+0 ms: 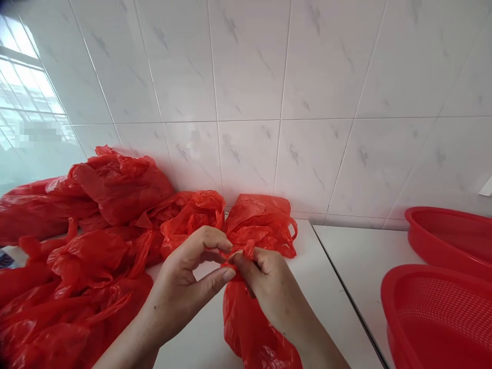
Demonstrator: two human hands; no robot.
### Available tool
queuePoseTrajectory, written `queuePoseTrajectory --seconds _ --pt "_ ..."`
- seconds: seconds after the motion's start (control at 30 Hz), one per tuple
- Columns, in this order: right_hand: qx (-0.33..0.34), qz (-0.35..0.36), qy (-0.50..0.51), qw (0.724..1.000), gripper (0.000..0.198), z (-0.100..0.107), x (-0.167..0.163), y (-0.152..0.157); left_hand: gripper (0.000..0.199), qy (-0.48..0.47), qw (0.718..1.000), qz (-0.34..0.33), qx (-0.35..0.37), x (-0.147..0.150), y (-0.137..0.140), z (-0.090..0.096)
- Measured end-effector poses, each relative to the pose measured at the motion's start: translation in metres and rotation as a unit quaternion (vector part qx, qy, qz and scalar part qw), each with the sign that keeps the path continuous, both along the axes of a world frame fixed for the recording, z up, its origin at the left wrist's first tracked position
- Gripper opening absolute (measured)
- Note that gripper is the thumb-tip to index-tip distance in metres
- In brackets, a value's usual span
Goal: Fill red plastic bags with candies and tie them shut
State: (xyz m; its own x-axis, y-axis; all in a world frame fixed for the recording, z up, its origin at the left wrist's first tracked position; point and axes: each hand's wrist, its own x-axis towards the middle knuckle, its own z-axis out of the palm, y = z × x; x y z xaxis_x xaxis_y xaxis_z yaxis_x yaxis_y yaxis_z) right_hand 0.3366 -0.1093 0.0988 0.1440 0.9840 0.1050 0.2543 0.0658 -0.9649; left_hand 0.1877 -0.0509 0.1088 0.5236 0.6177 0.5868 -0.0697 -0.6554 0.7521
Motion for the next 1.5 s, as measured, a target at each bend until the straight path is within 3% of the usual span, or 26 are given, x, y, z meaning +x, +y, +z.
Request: queuePoseTrajectory --seconds 0.1,0.2,0.27,0.37,0.5,0.57,0.67,0.73,0.83,1.0,1.13,1.23,1.3,1.4,1.5 --pt "0.006 -0.019 0.021 1.000 0.049 0.002 0.001 -0.001 0.019 0.067 0.992 0.024 0.100 0.001 0.002 -0.002" --pt "0.027 -0.035 0.049 0.998 0.049 0.004 0.001 -0.004 0.006 0.133 0.980 0.016 0.144 0.004 0.005 -0.004" --pt "0.031 -0.018 0.043 0.998 0.046 0.003 0.005 -0.004 0.010 0.154 0.976 0.024 0.150 0.007 0.008 -0.006" --pt "0.035 0.065 0.028 0.997 0.047 -0.001 0.019 -0.001 0.016 0.162 0.980 0.050 0.103 0.011 0.013 -0.008" --pt "0.076 0.157 0.003 0.985 0.049 -0.004 0.039 0.000 0.008 0.163 0.984 0.071 -0.006 0.013 0.015 -0.010" --pt "0.088 0.174 -0.028 0.980 0.052 -0.002 0.042 -0.003 0.026 0.157 0.986 0.046 -0.016 0.012 0.013 -0.010" --pt "0.037 0.145 -0.064 0.987 0.033 -0.001 0.041 -0.006 0.028 0.166 0.986 0.003 0.032 0.011 0.013 -0.011" --pt "0.007 0.122 -0.075 0.990 0.027 -0.002 0.038 -0.005 0.027 0.179 0.982 0.022 0.064 0.010 0.013 -0.012" --pt "0.026 0.040 -0.086 0.995 0.034 -0.008 0.035 0.001 0.025 0.196 0.975 0.062 0.088 0.011 0.014 -0.013" --pt "0.052 -0.086 -0.179 0.979 0.016 -0.015 0.031 0.013 0.019 0.227 0.966 0.075 0.096 0.014 0.013 -0.016" --pt "0.024 -0.051 -0.129 0.990 0.026 -0.011 0.031 0.012 0.017 0.220 0.966 0.089 0.102 0.016 0.016 -0.018" --pt "0.046 0.014 -0.056 0.997 0.031 -0.006 0.035 0.008 0.013 0.208 0.967 0.104 0.100 0.014 0.014 -0.016" --pt "0.059 0.020 -0.022 0.998 0.028 -0.005 0.039 0.008 0.015 0.203 0.968 0.107 0.099 0.012 0.009 -0.012" --pt "0.024 -0.065 -0.004 0.998 0.027 -0.010 0.047 0.015 0.018 0.239 0.961 0.028 0.133 0.009 -0.005 -0.005" --pt "-0.030 -0.170 -0.074 0.982 0.028 -0.023 0.055 0.029 0.021 0.303 0.928 -0.158 0.147 0.007 -0.018 0.000"
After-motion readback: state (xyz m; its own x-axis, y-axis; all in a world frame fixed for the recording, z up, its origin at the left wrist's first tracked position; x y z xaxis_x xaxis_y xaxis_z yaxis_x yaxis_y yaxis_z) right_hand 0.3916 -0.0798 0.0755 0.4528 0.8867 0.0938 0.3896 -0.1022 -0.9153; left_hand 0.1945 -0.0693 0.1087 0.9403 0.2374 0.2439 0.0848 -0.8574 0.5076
